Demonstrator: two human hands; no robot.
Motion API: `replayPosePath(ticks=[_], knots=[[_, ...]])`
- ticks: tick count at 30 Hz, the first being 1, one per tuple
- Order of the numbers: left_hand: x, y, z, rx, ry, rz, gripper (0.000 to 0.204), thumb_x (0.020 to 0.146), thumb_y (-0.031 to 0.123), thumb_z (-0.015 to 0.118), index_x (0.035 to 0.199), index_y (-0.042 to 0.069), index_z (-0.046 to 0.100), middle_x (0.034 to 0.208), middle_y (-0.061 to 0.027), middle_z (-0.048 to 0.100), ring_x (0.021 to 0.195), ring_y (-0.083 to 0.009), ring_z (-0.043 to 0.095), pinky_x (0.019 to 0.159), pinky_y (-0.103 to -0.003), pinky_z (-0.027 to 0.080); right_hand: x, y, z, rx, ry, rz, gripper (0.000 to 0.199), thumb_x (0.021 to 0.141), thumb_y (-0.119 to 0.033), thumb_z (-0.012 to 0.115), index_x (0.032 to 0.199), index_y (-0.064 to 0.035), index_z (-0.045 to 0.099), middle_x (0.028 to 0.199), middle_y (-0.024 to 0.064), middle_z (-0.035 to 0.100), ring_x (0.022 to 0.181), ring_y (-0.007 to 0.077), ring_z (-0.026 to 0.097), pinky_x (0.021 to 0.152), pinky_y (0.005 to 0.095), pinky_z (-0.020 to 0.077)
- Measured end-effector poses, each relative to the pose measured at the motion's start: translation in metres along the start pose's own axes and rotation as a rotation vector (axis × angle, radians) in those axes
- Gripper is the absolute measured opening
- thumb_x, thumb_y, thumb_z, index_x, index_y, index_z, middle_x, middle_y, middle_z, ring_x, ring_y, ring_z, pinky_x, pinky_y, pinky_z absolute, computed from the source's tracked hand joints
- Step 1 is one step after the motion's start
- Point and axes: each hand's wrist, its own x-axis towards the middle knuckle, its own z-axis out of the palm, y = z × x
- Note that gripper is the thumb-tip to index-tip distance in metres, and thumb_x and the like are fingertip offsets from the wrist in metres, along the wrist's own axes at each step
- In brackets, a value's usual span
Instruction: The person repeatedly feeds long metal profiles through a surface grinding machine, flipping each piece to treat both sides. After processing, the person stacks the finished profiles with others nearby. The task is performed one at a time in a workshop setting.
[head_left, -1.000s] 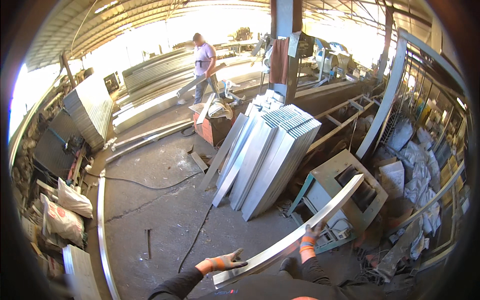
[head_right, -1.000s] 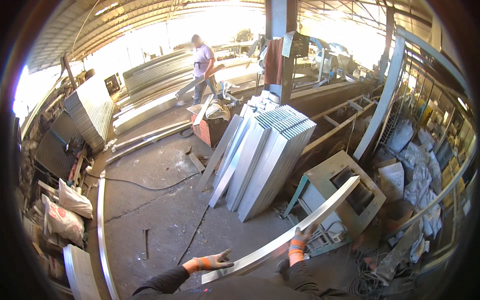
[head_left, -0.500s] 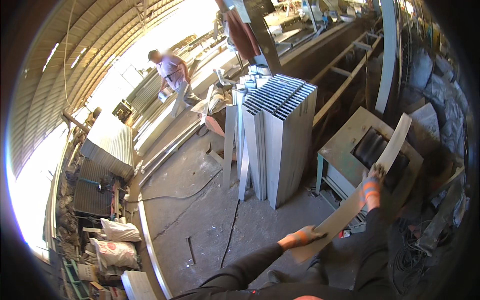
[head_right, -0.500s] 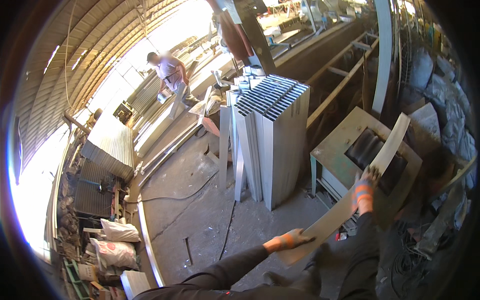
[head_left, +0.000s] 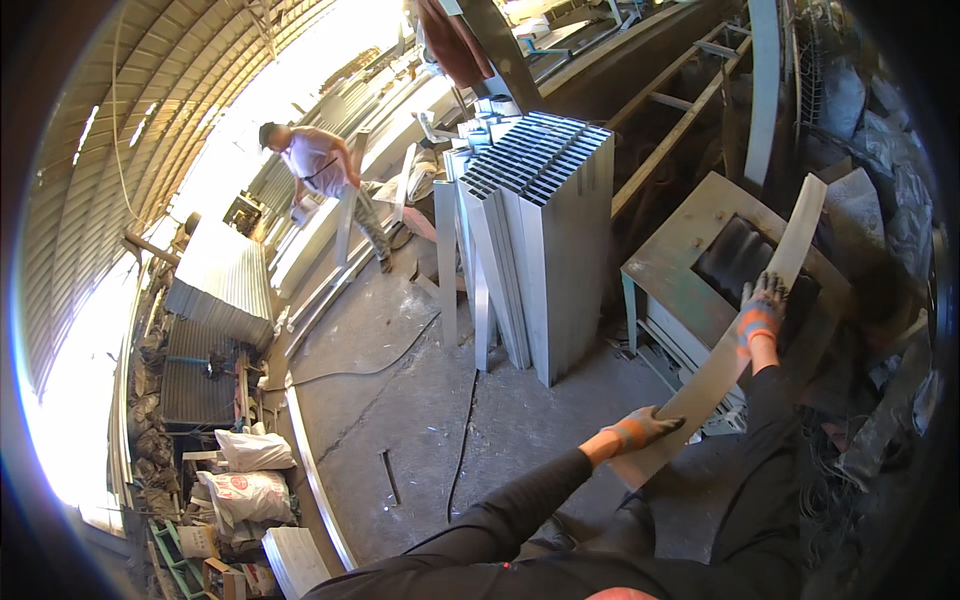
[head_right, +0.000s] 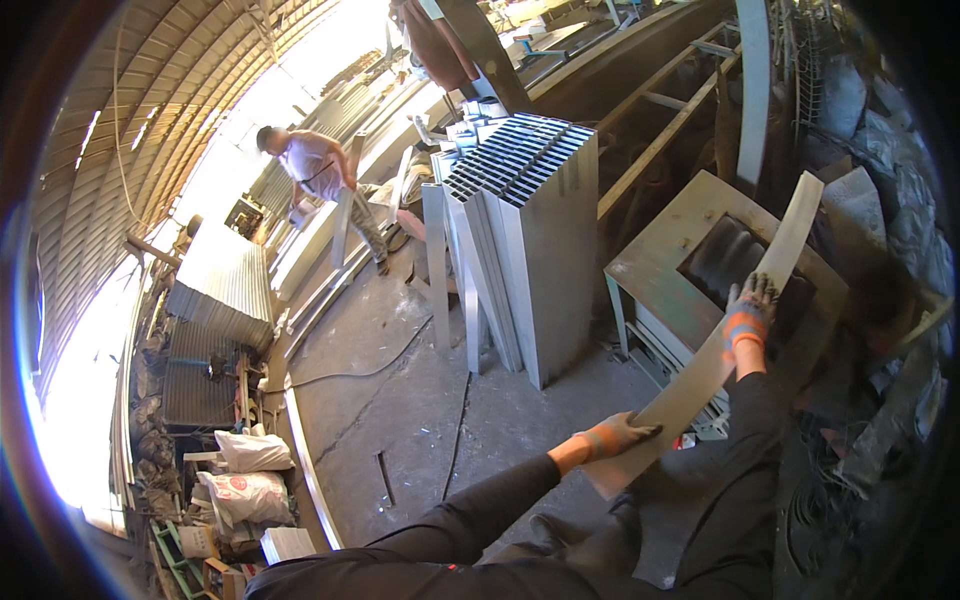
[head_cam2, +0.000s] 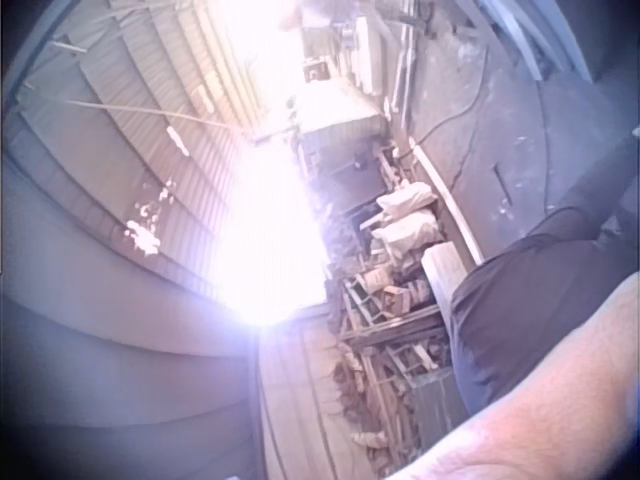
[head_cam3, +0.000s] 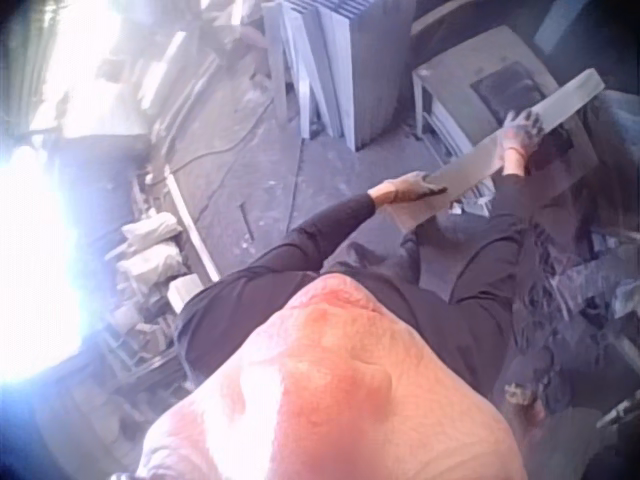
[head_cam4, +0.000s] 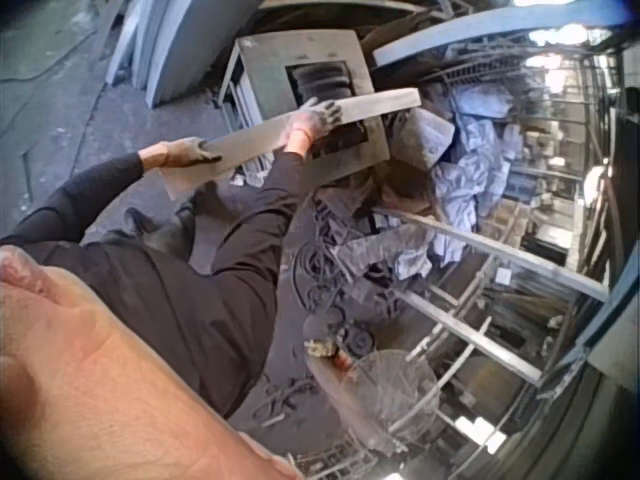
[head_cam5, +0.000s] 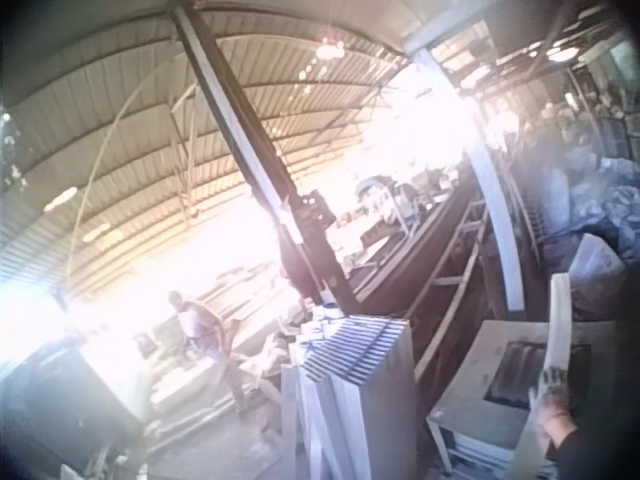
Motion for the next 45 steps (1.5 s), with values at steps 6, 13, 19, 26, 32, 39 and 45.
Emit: replayPosePath(ticks=[6,13,19,26,32,39,45], knots=[[-0.14,-0.108,-0.033,0.266,-0.029,-0.001,0.049,0.112,0.034,0.079,0.144,-0.002,0.073,0.127,-0.0089,0.083,0.113,-0.0153,0.076,0.099,-0.035,0.062,-0.181,-0.039,0.01,0.193,0.112,-0.068,0.066,0.114,-0.042,0.049,0.166,-0.0019,0.057,0.176,0.0249,0.049,0.164,0.0397,0.046,0.141,0.051,0.028],[-0.331,-0.213,-0.078,0.151,0.061,-0.161,0.047,0.109,0.029,0.083,0.144,-0.001,0.073,0.132,-0.0061,0.082,0.119,-0.0151,0.074,0.105,-0.034,0.059,-0.398,-0.112,-0.074,0.293,0.15,-0.025,0.08,0.111,-0.052,0.057,0.169,0.0033,0.051,0.181,0.0273,0.041,0.17,0.046,0.033,0.141,0.0637,0.0175],[-0.466,-0.28,-0.118,0.172,0.1,-0.274,0.045,0.107,0.025,0.085,0.143,-0.001,0.073,0.133,-0.0091,0.083,0.122,-0.0155,0.076,0.107,-0.034,0.059,-0.54,-0.161,-0.108,0.47,0.025,-0.056,0.089,0.107,-0.056,0.061,0.171,0.003,0.046,0.181,0.0315,0.038,0.17,0.0482,0.032,0.142,0.0642,0.0139],[-0.43,-0.214,-0.068,1.095,0.424,-0.114,0.069,0.095,0.064,0.085,0.121,0.004,0.065,0.109,-0.0252,0.081,0.105,-0.0493,0.079,0.09,-0.059,0.062,-0.465,-0.138,-0.084,0.819,0.195,-0.009,0.104,0.091,-0.037,0.084,0.177,-0.0019,0.038,0.183,0.0317,0.033,0.169,0.0493,0.033,0.138,0.0588,0.0292],[-0.238,-0.087,0.016,1.206,0.569,0.077,0.059,0.1,0.053,0.084,0.122,0.004,0.06,0.107,-0.0236,0.079,0.098,-0.0474,0.08,0.081,-0.057,0.065,-0.205,-0.074,-0.052,0.559,0.243,0.161,0.094,0.088,-0.028,0.081,0.172,-0.003,0.048,0.18,0.0344,0.035,0.167,0.0541,0.034,0.136,0.0622,0.0316],[-0.02,0.035,0.051,1.409,0.589,0.226,0.054,0.103,0.039,0.079,0.133,0.0,0.058,0.108,-0.0187,0.075,0.088,-0.0377,0.081,0.074,-0.048,0.067,0.041,0.012,-0.047,0.371,0.192,0.218,0.073,0.097,-0.029,0.062,0.166,-0.008,0.06,0.18,0.0216,0.045,0.167,0.046,0.038,0.138,0.0621,0.0261],[-0.05,-0.004,0.035,1.527,0.598,0.258,0.062,0.107,0.04,0.071,0.146,-0.006,0.056,0.106,-0.0172,0.073,0.085,-0.0319,0.08,0.067,-0.047,0.063,0.01,0.001,-0.011,0.813,-0.126,0.162,0.073,0.104,-0.048,0.059,0.162,-0.004,0.059,0.163,0.0301,0.062,0.148,0.0462,0.061,0.12,0.0543,0.0509]])
